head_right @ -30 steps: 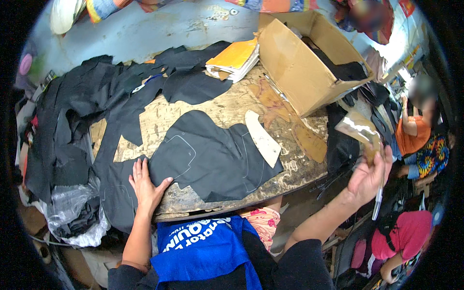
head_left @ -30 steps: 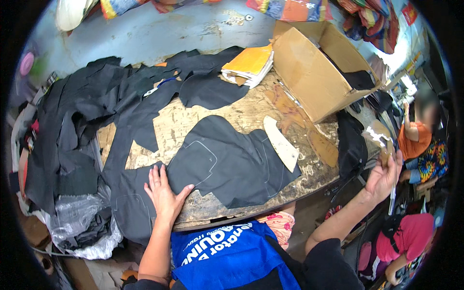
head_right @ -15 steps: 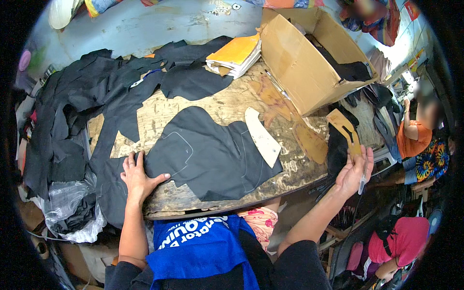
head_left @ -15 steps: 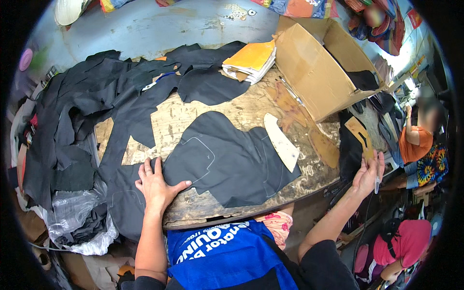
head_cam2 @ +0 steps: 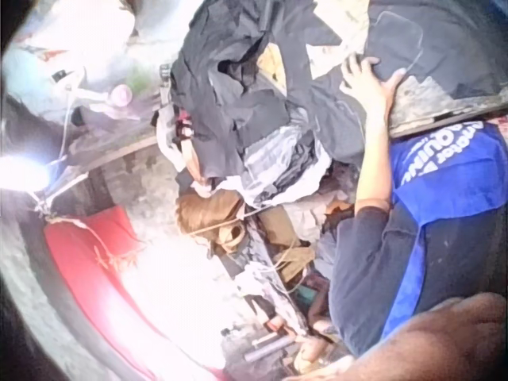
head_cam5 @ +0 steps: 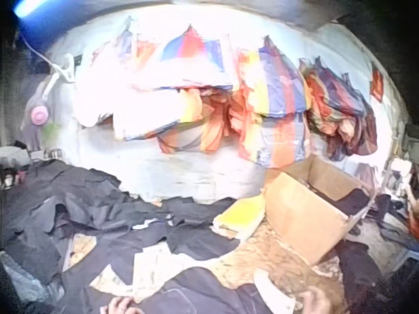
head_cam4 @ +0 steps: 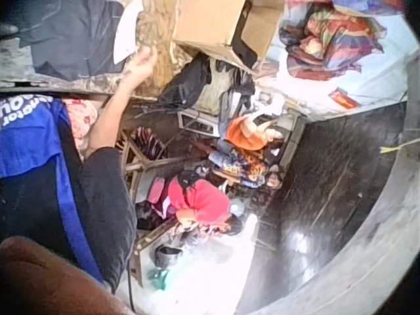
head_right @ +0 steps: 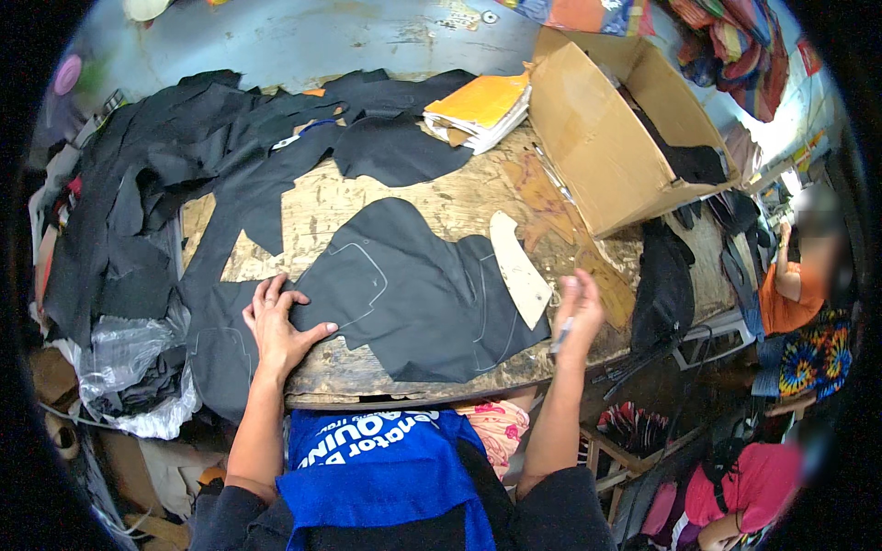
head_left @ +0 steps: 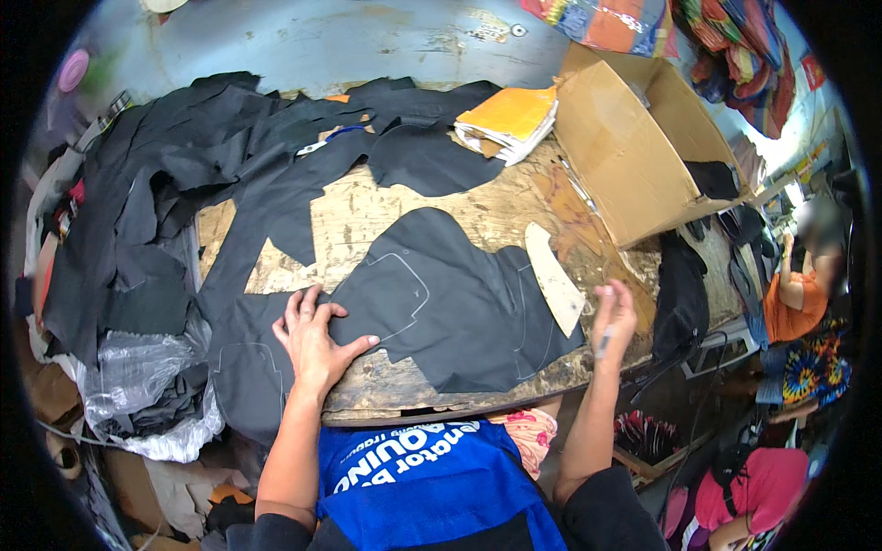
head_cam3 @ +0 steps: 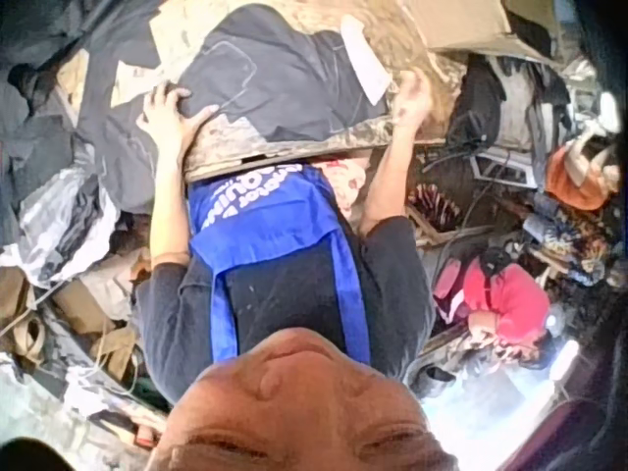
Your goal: The person places cardboard pattern pieces onto a large black fabric sheet and traces their outlines with a white marker. The person repeatedly repositions the patterns and traces multiple shapes on the fabric.
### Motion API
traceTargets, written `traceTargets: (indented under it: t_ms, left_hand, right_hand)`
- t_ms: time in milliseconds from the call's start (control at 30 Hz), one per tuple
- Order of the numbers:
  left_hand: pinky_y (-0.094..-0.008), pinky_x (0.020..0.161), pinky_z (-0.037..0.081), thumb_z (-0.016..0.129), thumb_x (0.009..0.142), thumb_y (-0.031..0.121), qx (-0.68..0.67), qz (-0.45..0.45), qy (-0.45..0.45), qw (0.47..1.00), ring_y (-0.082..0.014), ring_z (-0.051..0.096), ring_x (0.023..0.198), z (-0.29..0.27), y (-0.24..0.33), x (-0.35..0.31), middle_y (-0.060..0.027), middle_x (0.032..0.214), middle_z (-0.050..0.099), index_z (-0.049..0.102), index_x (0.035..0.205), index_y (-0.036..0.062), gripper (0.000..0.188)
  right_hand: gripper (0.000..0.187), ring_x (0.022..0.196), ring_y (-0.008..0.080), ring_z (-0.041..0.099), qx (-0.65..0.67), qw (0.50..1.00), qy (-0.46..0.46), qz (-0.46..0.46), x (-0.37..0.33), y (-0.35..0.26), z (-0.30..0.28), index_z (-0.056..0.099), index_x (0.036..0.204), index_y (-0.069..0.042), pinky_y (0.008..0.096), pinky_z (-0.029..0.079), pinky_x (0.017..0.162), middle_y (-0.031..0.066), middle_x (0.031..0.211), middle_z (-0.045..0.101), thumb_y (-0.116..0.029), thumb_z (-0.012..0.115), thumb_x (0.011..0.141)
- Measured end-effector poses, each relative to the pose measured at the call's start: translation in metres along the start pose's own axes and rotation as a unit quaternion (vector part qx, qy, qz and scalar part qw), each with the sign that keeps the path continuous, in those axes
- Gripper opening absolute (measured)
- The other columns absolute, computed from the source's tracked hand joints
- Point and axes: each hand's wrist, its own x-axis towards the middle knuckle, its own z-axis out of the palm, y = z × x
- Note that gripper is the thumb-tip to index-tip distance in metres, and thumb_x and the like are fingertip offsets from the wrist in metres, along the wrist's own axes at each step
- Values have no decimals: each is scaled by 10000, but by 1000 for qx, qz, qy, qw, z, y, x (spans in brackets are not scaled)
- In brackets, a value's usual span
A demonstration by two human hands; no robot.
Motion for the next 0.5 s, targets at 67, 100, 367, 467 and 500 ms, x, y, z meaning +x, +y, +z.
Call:
traceTargets:
  t_ms: [67, 100, 367, 467, 500]
  left_hand:
    - [-496, 1017, 240, 852, 507, 437, -21, 8, 16, 1000, -321, 365, 1266, 2, -3, -1, -106, 1304, 497, 648, 948, 121, 579]
    - [-487, 1019, 245, 853, 510, 433, -35, 4, 25, 999, -323, 371, 1261, 3, -3, -1, -114, 1306, 493, 644, 960, 121, 585]
    - [-467, 1053, 259, 843, 543, 439, -57, -40, 71, 995, -366, 356, 1267, 7, -5, 1, -214, 1340, 431, 592, 1171, 85, 764]
    - [-472, 1055, 243, 815, 600, 429, -54, -25, 61, 996, -379, 323, 1295, 7, -9, -1, -243, 1368, 398, 596, 1181, 88, 708]
    - [-487, 1065, 229, 796, 631, 434, -48, -19, 38, 998, -386, 302, 1311, 6, -11, -1, -254, 1385, 373, 579, 1211, 90, 708]
  right_hand:
    - [478, 994, 275, 625, -67, 995, -44, -65, -5, -13, 23, 546, 1163, 48, 359, 469, 888, 212, 1049, 642, -188, 741, 796]
    - [543, 1019, 292, 613, -71, 993, -65, -66, -7, -17, 33, 541, 1171, 55, 372, 461, 901, 225, 1076, 628, -197, 773, 750]
    - [548, 1019, 334, 587, -91, 988, -80, -93, -14, -4, 61, 567, 1162, 20, 391, 454, 902, 213, 1098, 605, -114, 793, 681]
    - [516, 1027, 323, 587, -113, 984, -73, -113, -14, 4, 61, 560, 1169, 28, 388, 452, 908, 210, 1108, 601, -110, 770, 718]
    - [512, 1034, 323, 585, -114, 983, -75, -120, -14, 4, 61, 555, 1175, 31, 389, 449, 914, 212, 1116, 598, -111, 762, 729]
